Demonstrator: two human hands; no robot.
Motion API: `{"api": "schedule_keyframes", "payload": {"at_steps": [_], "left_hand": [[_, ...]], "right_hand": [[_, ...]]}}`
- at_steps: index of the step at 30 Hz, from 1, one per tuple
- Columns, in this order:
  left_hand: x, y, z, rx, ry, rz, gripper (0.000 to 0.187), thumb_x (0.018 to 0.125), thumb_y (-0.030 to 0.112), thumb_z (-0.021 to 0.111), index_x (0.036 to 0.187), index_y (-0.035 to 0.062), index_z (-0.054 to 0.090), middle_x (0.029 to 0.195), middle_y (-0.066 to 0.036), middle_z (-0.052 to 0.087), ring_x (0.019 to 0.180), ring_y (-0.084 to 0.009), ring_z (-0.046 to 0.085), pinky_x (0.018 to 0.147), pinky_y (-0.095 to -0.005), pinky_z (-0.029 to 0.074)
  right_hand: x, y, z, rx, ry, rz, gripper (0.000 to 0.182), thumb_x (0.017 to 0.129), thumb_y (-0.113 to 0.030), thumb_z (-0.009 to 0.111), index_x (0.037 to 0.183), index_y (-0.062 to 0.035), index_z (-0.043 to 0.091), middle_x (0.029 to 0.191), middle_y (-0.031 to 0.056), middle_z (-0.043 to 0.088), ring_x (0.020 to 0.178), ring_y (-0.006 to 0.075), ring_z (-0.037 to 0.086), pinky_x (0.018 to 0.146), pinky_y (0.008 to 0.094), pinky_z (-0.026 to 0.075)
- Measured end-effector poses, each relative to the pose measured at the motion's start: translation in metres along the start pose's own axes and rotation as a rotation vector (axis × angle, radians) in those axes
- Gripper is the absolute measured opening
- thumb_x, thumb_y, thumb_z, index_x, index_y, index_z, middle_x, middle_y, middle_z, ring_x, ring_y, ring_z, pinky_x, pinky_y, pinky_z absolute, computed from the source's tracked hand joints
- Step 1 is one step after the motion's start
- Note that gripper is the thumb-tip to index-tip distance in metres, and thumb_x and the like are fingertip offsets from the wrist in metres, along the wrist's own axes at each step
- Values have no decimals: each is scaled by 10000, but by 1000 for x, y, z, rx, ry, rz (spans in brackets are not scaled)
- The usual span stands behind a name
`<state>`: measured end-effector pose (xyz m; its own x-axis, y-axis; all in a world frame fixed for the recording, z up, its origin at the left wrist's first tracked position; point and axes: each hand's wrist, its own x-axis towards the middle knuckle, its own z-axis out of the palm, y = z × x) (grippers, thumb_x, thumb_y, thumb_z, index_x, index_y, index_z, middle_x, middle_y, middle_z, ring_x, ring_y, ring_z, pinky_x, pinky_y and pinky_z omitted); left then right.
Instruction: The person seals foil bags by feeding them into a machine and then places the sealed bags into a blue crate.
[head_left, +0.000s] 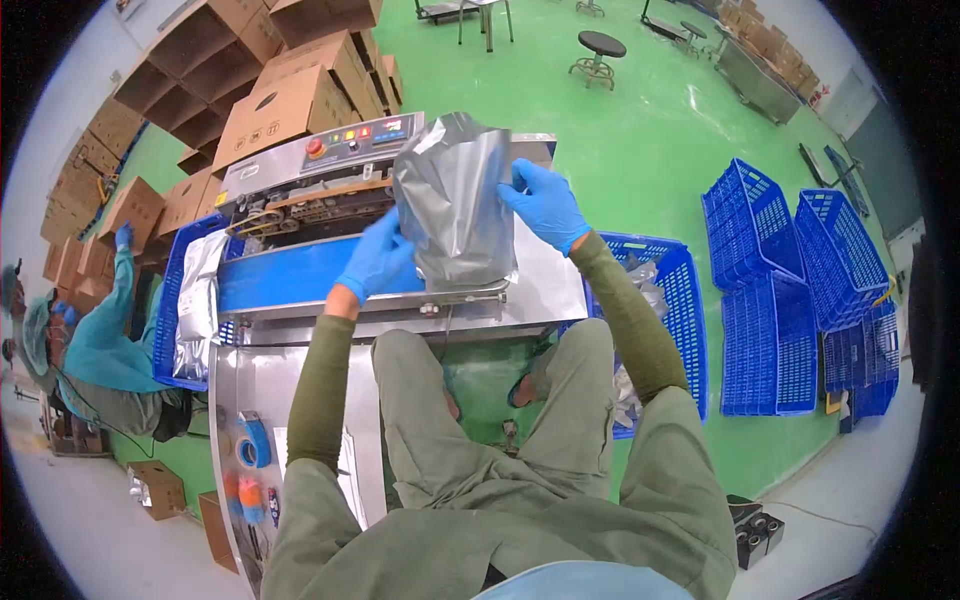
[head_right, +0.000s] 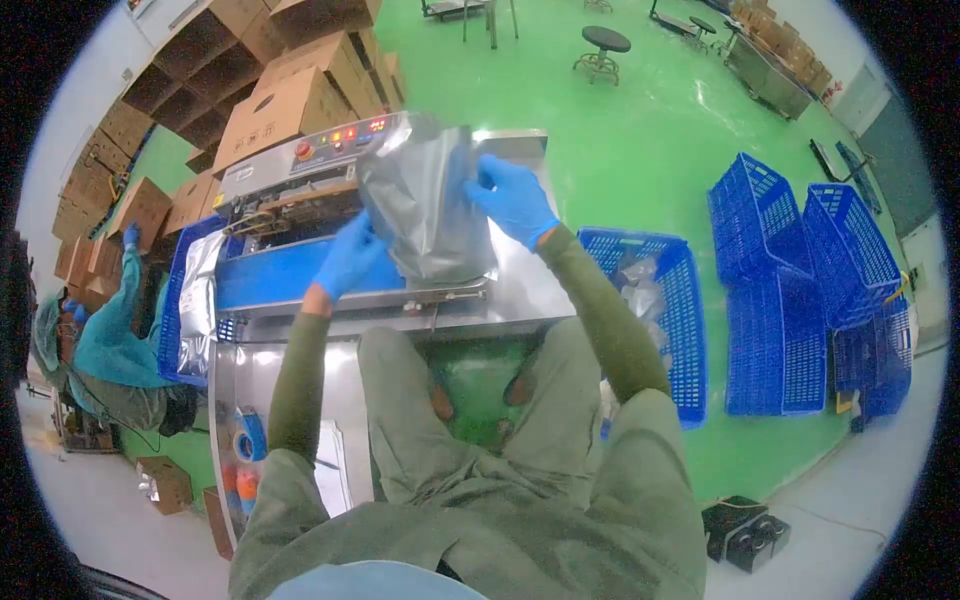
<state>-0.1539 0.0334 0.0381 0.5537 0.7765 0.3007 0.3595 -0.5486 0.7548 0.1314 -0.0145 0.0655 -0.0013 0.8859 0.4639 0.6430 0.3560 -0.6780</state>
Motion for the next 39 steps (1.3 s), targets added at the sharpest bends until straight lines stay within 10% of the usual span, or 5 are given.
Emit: {"api": "schedule_keyframes", "payload": {"at_steps": [8, 17, 29, 32, 39], "left_hand": [[1, -2, -33, 651, 271, 460, 163, 887, 212, 588, 1027, 132, 617, 900, -64, 655, 794, -298, 630, 610, -390, 507], [3, 29, 21, -434, 502, -109, 170, 893, 126, 600, 877, -36, 653, 688, 16, 566, 663, -45, 466, 580, -242, 397], [33, -138, 71, -116, 521, -428, 331, 789, 280, 588, 720, -35, 662, 675, -217, 618, 610, -311, 618, 610, -406, 464], [31, -151, 59, -84, 500, -454, 331, 791, 287, 596, 742, -32, 669, 715, -218, 634, 643, -326, 632, 630, -401, 470], [11, -188, 15, -60, 572, -449, 287, 794, 261, 622, 768, -18, 686, 760, -204, 659, 665, -323, 639, 645, -384, 476]], "right_hand": [[-37, 37, -25, -487, 204, -528, 86, 811, -110, 661, 836, -67, 591, 689, 88, 529, 618, 279, 540, 557, 382, 441], [-40, 9, 4, 299, 416, 53, 146, 899, -114, 618, 900, 28, 653, 674, -15, 534, 654, 61, 474, 577, 254, 413], [2, 136, 86, 22, 77, 219, 232, 856, -185, 552, 868, 7, 681, 805, 135, 666, 714, 192, 639, 634, 337, 517], [11, 104, 97, 455, 77, 539, 202, 870, -138, 505, 891, -34, 678, 820, 152, 665, 717, 246, 663, 599, 337, 533], [31, 151, 177, 294, 86, 151, 241, 855, -201, 575, 840, 22, 666, 742, 94, 624, 701, 193, 626, 523, 342, 531]]}}
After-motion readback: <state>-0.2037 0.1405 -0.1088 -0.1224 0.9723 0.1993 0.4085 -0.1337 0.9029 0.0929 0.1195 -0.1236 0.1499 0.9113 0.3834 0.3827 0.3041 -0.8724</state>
